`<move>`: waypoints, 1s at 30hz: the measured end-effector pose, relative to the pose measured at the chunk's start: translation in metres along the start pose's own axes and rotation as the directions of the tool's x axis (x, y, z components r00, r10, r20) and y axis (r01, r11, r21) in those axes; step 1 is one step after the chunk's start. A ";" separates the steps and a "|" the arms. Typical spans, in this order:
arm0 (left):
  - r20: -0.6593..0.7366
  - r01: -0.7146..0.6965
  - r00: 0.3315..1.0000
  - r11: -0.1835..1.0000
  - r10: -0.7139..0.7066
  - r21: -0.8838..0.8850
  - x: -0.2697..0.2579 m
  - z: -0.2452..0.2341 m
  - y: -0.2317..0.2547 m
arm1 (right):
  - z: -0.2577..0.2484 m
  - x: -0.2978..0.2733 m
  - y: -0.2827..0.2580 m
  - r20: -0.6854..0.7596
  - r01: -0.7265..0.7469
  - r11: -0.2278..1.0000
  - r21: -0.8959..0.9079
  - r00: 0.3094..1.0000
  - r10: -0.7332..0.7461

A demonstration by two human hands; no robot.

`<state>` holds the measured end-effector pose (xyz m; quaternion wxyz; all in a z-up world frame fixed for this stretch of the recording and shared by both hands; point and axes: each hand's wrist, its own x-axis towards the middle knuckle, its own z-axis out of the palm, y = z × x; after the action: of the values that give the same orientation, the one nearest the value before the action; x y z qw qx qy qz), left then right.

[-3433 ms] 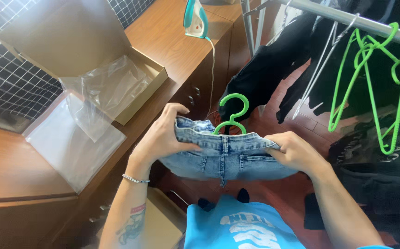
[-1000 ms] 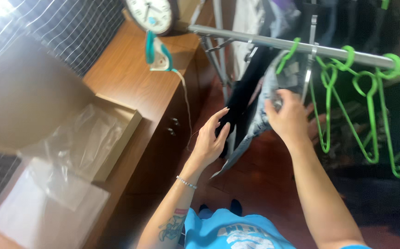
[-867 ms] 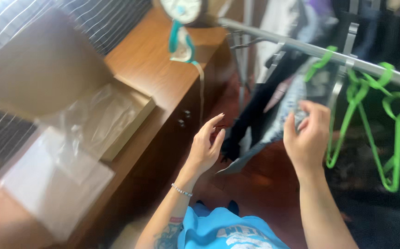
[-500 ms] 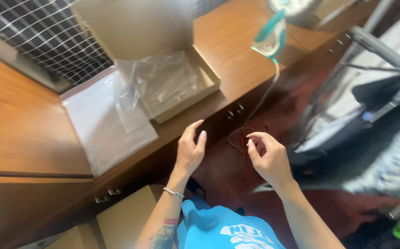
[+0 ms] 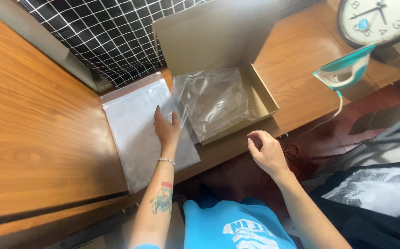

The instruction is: The person takes a black shirt and blue jeans out of boxes and bags, places them on hangers, and hangs them on a rack.

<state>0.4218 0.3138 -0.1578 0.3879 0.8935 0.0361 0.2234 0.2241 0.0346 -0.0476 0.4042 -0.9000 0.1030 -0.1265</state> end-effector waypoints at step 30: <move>0.075 -0.525 0.844 0.847 0.530 -0.083 0.103 -0.257 0.170 | 0.020 0.180 -0.131 0.263 0.366 0.830 0.420 0.827 -0.497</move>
<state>0.3861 0.3941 0.1553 0.3392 0.8666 -0.2360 0.2796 0.4120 0.0823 0.0646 0.5302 -0.8197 -0.2072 -0.0645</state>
